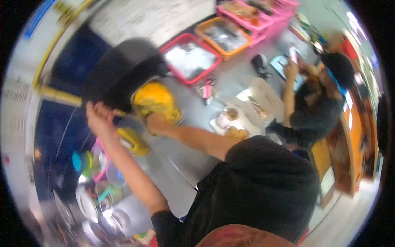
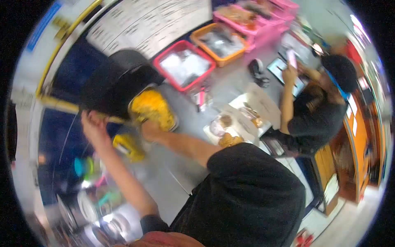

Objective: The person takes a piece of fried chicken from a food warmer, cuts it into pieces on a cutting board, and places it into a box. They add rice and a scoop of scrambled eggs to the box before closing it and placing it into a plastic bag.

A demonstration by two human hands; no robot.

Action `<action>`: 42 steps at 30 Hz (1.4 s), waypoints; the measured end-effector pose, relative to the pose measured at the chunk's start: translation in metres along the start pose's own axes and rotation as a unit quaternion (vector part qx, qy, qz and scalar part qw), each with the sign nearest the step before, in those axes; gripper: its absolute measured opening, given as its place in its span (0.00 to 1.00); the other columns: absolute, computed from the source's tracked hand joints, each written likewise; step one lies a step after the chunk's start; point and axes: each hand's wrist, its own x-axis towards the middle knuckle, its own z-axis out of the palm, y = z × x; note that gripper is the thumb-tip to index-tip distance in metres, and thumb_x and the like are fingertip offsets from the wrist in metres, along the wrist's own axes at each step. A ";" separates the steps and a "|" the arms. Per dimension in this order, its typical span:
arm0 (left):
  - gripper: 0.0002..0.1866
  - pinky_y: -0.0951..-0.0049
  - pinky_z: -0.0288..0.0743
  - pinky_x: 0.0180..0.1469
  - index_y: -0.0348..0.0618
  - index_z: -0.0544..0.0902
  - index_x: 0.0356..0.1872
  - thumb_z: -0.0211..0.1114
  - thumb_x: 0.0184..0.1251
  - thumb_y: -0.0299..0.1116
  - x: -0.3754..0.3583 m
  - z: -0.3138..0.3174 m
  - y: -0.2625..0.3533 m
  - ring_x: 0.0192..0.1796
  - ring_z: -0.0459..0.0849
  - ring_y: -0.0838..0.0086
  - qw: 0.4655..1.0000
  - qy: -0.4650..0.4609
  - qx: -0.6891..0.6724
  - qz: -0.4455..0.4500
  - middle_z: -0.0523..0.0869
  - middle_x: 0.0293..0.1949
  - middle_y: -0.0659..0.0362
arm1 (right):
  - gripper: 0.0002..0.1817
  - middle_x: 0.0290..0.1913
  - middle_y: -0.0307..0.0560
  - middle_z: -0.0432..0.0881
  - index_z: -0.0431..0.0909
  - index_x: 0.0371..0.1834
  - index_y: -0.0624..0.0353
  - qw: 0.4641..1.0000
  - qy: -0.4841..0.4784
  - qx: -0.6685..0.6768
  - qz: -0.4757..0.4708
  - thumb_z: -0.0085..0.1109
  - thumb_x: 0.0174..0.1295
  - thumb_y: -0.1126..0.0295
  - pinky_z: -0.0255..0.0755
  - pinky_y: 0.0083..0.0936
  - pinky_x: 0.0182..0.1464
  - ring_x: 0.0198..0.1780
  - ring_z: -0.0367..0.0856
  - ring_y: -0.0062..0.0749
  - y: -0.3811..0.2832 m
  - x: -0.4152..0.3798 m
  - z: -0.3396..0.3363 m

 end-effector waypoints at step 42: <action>0.22 0.65 0.81 0.29 0.40 0.78 0.35 0.52 0.80 0.51 0.011 0.004 -0.001 0.17 0.67 0.78 0.996 -0.081 -0.031 -0.003 0.69 0.15 0.64 | 0.20 0.33 0.48 0.86 0.75 0.57 0.67 0.898 0.204 -0.348 -0.178 0.56 0.63 0.70 0.80 0.31 0.25 0.28 0.88 0.33 0.097 -0.041 -0.081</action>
